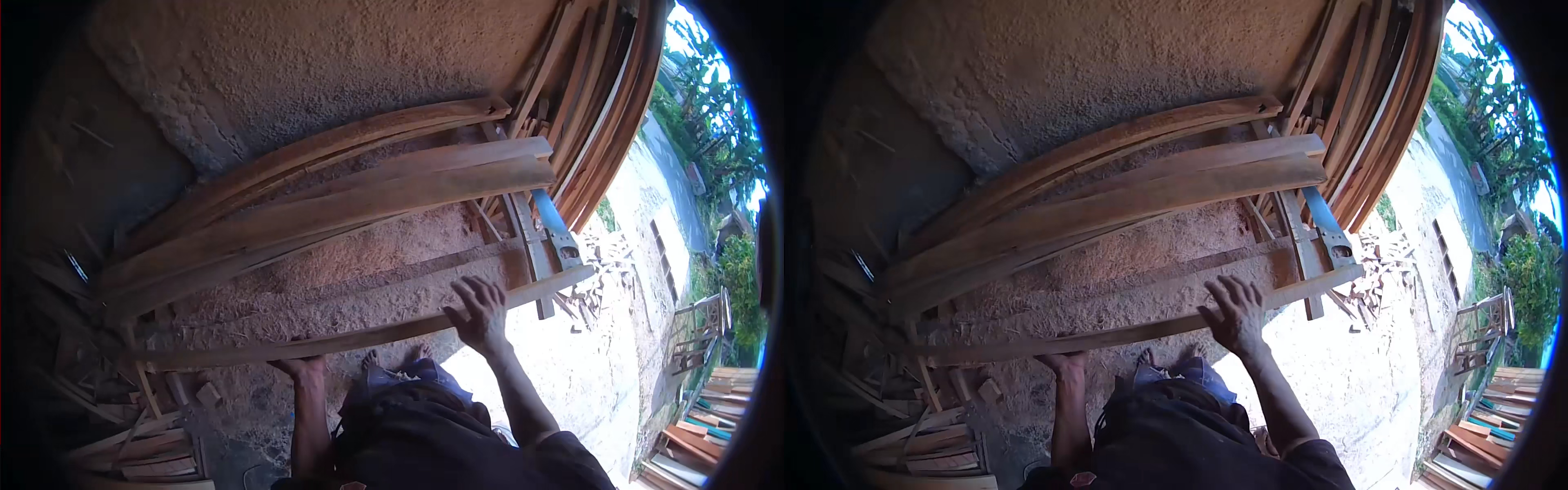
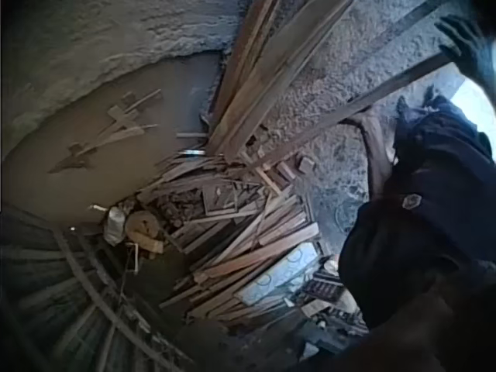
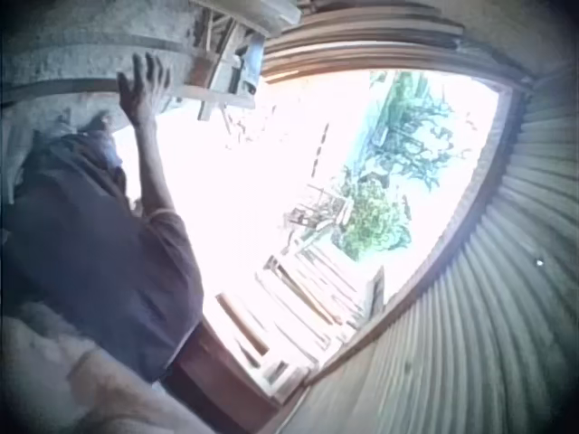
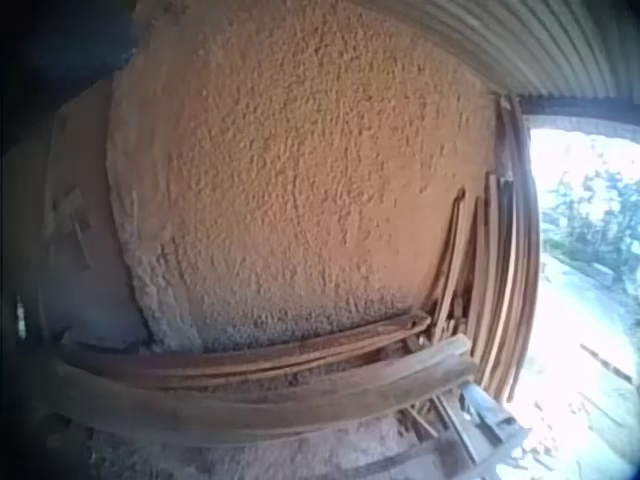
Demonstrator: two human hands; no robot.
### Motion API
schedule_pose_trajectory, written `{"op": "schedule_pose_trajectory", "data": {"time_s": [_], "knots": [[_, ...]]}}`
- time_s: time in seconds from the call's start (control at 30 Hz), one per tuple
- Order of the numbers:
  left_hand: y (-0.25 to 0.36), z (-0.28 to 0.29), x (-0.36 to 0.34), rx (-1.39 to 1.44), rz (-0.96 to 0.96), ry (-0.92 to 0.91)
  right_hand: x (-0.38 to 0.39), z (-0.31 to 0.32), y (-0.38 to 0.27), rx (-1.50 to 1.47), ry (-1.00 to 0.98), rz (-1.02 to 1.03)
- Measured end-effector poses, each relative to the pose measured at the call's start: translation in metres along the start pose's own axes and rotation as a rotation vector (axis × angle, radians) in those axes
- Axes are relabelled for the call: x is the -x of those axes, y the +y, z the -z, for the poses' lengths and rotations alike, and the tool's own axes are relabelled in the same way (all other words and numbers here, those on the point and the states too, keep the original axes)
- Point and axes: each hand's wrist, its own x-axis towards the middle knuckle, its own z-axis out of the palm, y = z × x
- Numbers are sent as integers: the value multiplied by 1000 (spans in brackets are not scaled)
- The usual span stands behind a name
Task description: The person picks up a wooden plank from a stack, places it on a support, marks it with a pencil, and cuts through it using a hand saw.
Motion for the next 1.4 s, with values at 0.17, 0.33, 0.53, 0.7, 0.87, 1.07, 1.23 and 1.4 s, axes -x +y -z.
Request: {"op": "schedule_pose_trajectory", "data": {"time_s": [0.17,0.33,0.53,0.7,0.87,1.07,1.23,1.4], "knots": [[18,4,-24,86,-149,-90,51,96,211,321,722,-424],[33,-3,-31,192,-277,-223,66,118,351,-951,601,-670],[12,-29,39,240,-379,-229,10,113,361,-1051,263,-585],[-37,-32,107,391,-506,-402,-7,131,318,-1078,30,-349],[-81,-24,177,324,-527,-620,1,163,263,-1095,-169,-40],[-102,-7,246,364,-556,-660,13,201,198,-1130,-279,472],[-111,-5,312,357,-618,-497,16,243,160,-1183,-165,945],[-82,37,300,524,-461,-564,-14,300,122,-1162,-64,1216]]}}
